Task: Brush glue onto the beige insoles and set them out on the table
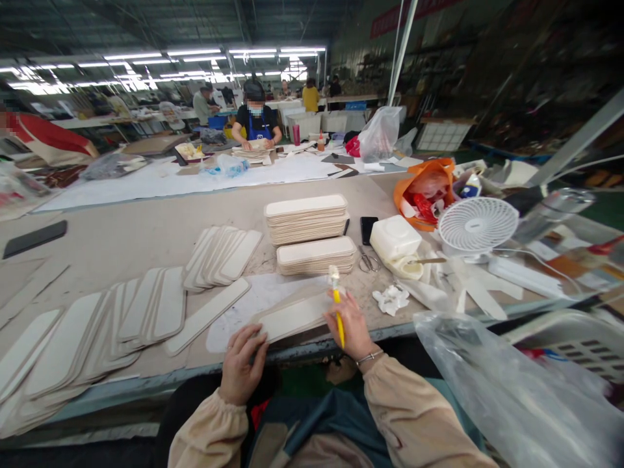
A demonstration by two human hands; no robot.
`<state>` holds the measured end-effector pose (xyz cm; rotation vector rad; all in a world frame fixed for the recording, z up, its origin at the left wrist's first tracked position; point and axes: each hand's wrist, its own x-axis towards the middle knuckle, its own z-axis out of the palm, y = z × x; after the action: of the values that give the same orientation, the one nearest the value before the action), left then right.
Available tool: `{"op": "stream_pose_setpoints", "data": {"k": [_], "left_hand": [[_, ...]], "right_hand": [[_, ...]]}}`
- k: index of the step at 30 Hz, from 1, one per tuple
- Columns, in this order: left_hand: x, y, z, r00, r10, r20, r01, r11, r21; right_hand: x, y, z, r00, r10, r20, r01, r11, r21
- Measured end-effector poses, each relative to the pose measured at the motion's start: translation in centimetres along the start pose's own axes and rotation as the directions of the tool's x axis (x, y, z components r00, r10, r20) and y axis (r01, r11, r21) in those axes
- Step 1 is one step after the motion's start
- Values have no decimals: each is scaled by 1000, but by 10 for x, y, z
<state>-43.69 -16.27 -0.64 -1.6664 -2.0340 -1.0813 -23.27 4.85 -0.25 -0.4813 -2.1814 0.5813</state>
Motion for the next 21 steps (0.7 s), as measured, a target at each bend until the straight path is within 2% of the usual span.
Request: {"op": "stream_pose_setpoints", "data": {"k": [4, 8, 11, 15, 17, 19, 21], "left_hand": [[-2, -1, 0, 1000, -5, 18, 5, 1000, 8], [-2, -1, -2, 999, -4, 36, 3, 1000, 14], [-1, -1, -1, 999, -11, 36, 11, 1000, 4], [3, 0, 0, 999, -39, 16, 40, 999, -18], [3, 6, -4, 998, -66, 12, 66, 998, -15], [3, 15, -11, 994, -109, 30, 110, 993, -29], [4, 20, -15, 982, -174, 67, 181, 976, -121]], "right_hand": [[0, -25, 17, 961, -134, 242, 137, 991, 5], [0, -28, 21, 954, -103, 280, 128, 989, -72], [0, -11, 14, 977, -10, 213, 44, 987, -155], [-6, 16, 0, 990, 139, -3, -137, 972, -189], [-12, 21, -7, 963, 249, -101, -262, 954, -145], [-16, 22, -9, 909, 374, -182, -392, 917, -74], [-12, 26, -1, 874, 439, -207, -440, 897, 46]]}}
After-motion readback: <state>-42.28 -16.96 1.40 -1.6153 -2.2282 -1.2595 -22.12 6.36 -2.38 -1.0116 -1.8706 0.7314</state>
